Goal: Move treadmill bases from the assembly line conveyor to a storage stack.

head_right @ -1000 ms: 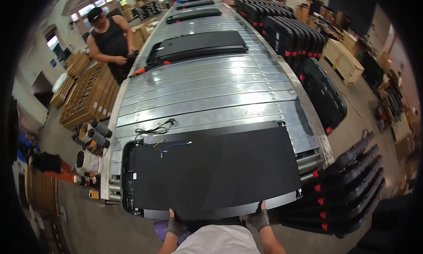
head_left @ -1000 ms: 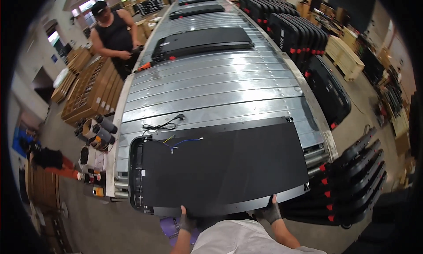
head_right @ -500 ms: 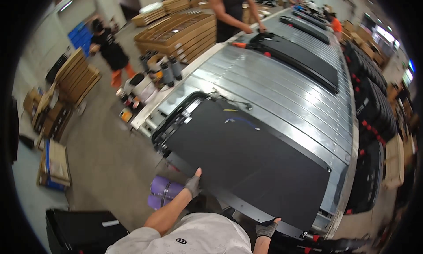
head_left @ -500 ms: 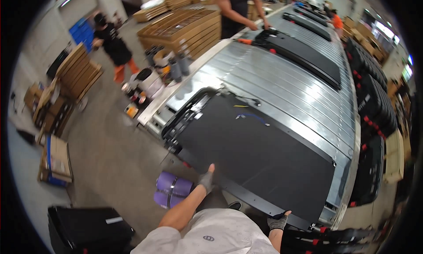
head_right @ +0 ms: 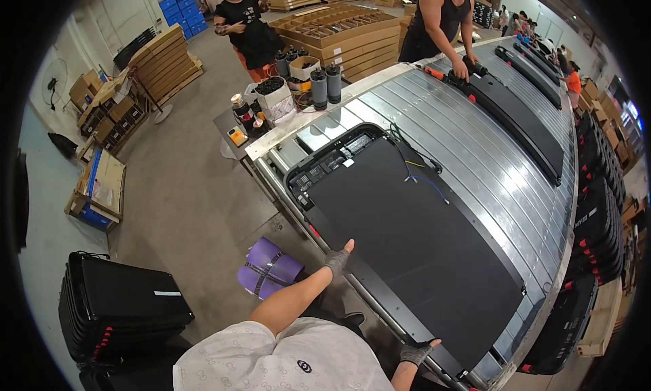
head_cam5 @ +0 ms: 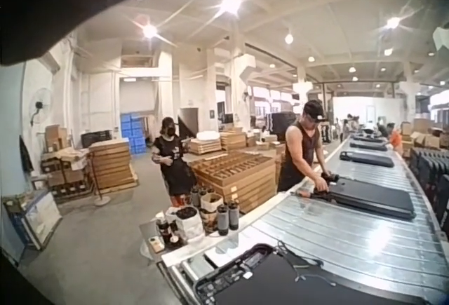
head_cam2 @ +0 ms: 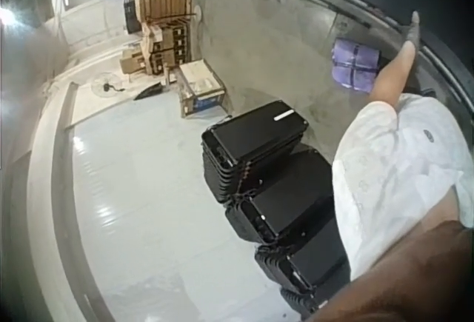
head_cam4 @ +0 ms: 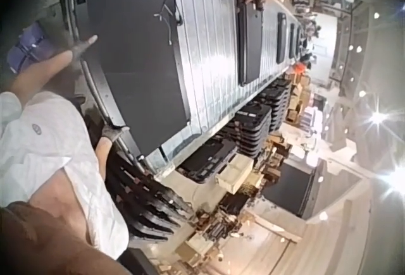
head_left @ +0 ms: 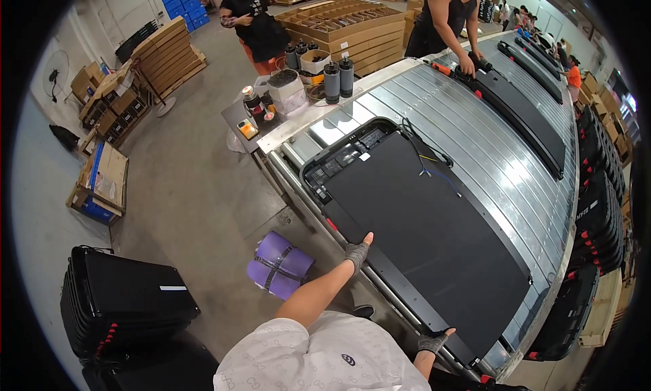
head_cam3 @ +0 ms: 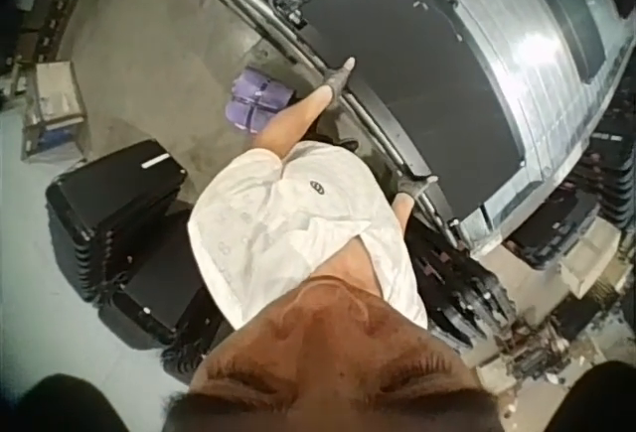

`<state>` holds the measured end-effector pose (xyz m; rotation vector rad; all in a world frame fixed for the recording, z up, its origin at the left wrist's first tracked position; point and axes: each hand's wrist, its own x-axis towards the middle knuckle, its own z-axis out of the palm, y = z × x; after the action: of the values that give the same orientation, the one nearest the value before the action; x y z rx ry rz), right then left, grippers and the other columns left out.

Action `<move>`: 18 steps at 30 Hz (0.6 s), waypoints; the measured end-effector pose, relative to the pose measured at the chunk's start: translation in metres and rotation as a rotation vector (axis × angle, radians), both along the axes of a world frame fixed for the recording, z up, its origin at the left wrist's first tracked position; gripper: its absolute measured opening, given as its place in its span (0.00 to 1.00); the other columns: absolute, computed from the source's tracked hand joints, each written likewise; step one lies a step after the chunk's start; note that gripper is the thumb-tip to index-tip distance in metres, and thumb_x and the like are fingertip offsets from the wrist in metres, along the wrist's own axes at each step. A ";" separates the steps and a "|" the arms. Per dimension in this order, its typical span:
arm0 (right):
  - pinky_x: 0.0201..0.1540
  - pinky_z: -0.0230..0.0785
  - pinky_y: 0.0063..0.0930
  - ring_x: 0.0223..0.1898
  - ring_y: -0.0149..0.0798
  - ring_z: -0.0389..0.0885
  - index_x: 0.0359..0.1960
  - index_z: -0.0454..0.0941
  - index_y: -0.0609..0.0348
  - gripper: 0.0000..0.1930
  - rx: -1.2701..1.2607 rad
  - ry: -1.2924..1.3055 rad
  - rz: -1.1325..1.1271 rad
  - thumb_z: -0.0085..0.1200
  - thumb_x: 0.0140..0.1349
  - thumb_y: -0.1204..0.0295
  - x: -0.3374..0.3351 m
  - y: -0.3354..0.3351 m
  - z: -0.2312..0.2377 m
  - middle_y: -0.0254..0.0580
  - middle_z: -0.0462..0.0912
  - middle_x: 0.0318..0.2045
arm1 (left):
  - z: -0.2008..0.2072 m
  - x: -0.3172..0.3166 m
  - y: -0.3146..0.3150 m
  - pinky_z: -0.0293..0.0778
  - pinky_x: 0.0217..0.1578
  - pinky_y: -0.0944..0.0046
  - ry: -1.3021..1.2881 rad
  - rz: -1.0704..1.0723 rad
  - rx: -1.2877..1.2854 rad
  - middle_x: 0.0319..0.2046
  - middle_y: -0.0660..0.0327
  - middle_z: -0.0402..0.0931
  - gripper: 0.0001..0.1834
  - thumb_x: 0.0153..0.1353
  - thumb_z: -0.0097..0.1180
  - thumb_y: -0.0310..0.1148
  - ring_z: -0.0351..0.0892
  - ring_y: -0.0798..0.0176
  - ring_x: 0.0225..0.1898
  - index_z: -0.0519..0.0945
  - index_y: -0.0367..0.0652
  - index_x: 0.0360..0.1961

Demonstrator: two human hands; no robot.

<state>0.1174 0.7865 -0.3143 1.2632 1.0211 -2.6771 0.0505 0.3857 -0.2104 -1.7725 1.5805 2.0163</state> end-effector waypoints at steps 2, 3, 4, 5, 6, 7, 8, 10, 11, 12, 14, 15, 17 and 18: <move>0.66 0.54 0.53 0.64 0.49 0.62 0.66 0.61 0.51 0.47 0.021 0.013 -0.001 0.50 0.52 0.31 0.002 -0.004 0.005 0.39 0.66 0.64 | 0.000 0.000 0.000 0.72 0.54 0.51 0.021 -0.041 -0.043 0.57 0.52 0.72 0.48 0.46 0.68 0.61 0.74 0.52 0.55 0.69 0.34 0.59; 0.66 0.54 0.53 0.64 0.48 0.62 0.66 0.61 0.51 0.47 0.042 0.021 -0.001 0.51 0.52 0.31 0.003 -0.006 0.007 0.39 0.66 0.64 | 0.000 0.000 -0.001 0.72 0.53 0.47 0.063 -0.015 0.084 0.58 0.52 0.70 0.49 0.46 0.68 0.61 0.73 0.50 0.56 0.67 0.36 0.60; 0.66 0.54 0.53 0.64 0.48 0.62 0.66 0.61 0.51 0.47 0.040 0.025 0.002 0.51 0.52 0.31 0.003 -0.008 0.009 0.39 0.66 0.64 | 0.000 0.001 -0.002 0.73 0.52 0.44 0.106 0.013 0.210 0.60 0.52 0.67 0.50 0.46 0.68 0.61 0.72 0.49 0.57 0.64 0.38 0.62; 0.66 0.54 0.53 0.64 0.48 0.63 0.66 0.61 0.51 0.47 0.028 0.049 0.009 0.51 0.52 0.31 0.002 -0.011 0.011 0.39 0.66 0.64 | -0.005 0.000 -0.002 0.73 0.52 0.44 0.110 0.016 0.208 0.60 0.52 0.67 0.50 0.46 0.68 0.61 0.72 0.49 0.57 0.64 0.38 0.62; 0.66 0.54 0.53 0.64 0.48 0.63 0.66 0.61 0.51 0.47 0.016 0.072 0.016 0.51 0.52 0.31 0.001 -0.013 0.013 0.39 0.66 0.64 | -0.012 -0.002 -0.003 0.67 0.58 0.48 0.129 0.011 0.248 0.62 0.47 0.65 0.56 0.45 0.65 0.66 0.67 0.48 0.61 0.61 0.33 0.64; 0.66 0.54 0.53 0.64 0.48 0.63 0.66 0.61 0.51 0.47 0.015 0.074 0.014 0.51 0.52 0.31 0.001 -0.016 0.015 0.39 0.66 0.64 | -0.011 -0.003 -0.003 0.62 0.63 0.53 0.144 -0.001 0.289 0.64 0.43 0.62 0.61 0.44 0.62 0.71 0.62 0.47 0.66 0.59 0.29 0.65; 0.66 0.54 0.54 0.64 0.48 0.62 0.66 0.60 0.51 0.47 0.000 0.050 0.003 0.51 0.52 0.31 -0.001 -0.019 0.017 0.39 0.65 0.64 | -0.011 -0.002 -0.003 0.62 0.63 0.53 0.145 -0.002 0.288 0.64 0.43 0.62 0.61 0.44 0.62 0.71 0.62 0.47 0.66 0.59 0.29 0.65; 0.66 0.53 0.54 0.65 0.48 0.61 0.66 0.60 0.50 0.47 -0.016 0.030 -0.013 0.51 0.52 0.31 0.000 -0.021 0.018 0.39 0.64 0.65 | -0.008 -0.004 -0.004 0.63 0.62 0.52 0.048 -0.097 0.169 0.64 0.43 0.62 0.60 0.45 0.63 0.69 0.62 0.47 0.65 0.59 0.28 0.64; 0.66 0.52 0.54 0.65 0.48 0.60 0.67 0.59 0.50 0.47 -0.026 0.070 -0.004 0.51 0.53 0.32 -0.002 -0.019 0.011 0.38 0.63 0.65 | -0.013 -0.006 -0.003 0.63 0.62 0.52 0.053 -0.101 0.167 0.64 0.43 0.62 0.60 0.45 0.63 0.69 0.62 0.47 0.65 0.59 0.28 0.64; 0.67 0.51 0.54 0.66 0.48 0.59 0.67 0.58 0.50 0.47 -0.035 0.110 0.005 0.51 0.53 0.32 -0.003 -0.015 0.004 0.38 0.62 0.66 | -0.019 -0.009 -0.004 0.68 0.56 0.46 0.075 -0.052 0.190 0.62 0.47 0.65 0.54 0.46 0.66 0.64 0.67 0.48 0.61 0.62 0.34 0.63; 0.67 0.52 0.53 0.66 0.47 0.59 0.67 0.57 0.50 0.46 -0.037 0.089 -0.005 0.50 0.54 0.32 -0.005 -0.015 0.001 0.37 0.62 0.66 | -0.027 -0.011 -0.005 0.74 0.49 0.40 0.097 -0.002 0.211 0.60 0.51 0.68 0.49 0.46 0.68 0.60 0.72 0.48 0.56 0.65 0.40 0.62; 0.66 0.52 0.53 0.65 0.47 0.60 0.67 0.58 0.50 0.46 -0.057 0.076 0.004 0.49 0.54 0.32 -0.007 -0.014 0.000 0.36 0.63 0.66 | -0.031 -0.010 -0.005 0.74 0.49 0.39 0.109 0.009 0.201 0.59 0.51 0.68 0.49 0.46 0.68 0.61 0.72 0.48 0.56 0.65 0.40 0.62; 0.66 0.53 0.53 0.65 0.47 0.61 0.67 0.58 0.49 0.46 -0.080 0.071 0.023 0.49 0.54 0.32 -0.012 -0.008 -0.006 0.36 0.63 0.66 | -0.041 -0.012 -0.008 0.74 0.48 0.38 0.129 0.028 0.188 0.59 0.51 0.69 0.49 0.46 0.68 0.61 0.73 0.48 0.56 0.65 0.40 0.61; 0.66 0.53 0.53 0.65 0.47 0.61 0.67 0.59 0.49 0.45 -0.076 0.053 0.045 0.49 0.54 0.32 -0.014 -0.007 -0.009 0.36 0.64 0.65 | -0.045 -0.012 -0.009 0.74 0.48 0.38 0.104 0.051 0.207 0.59 0.51 0.69 0.49 0.47 0.67 0.61 0.73 0.48 0.56 0.66 0.40 0.61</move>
<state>0.1035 0.7798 -0.3229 1.1483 0.9323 -2.7007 0.0380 0.3764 -0.2559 -1.6745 1.3060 2.2357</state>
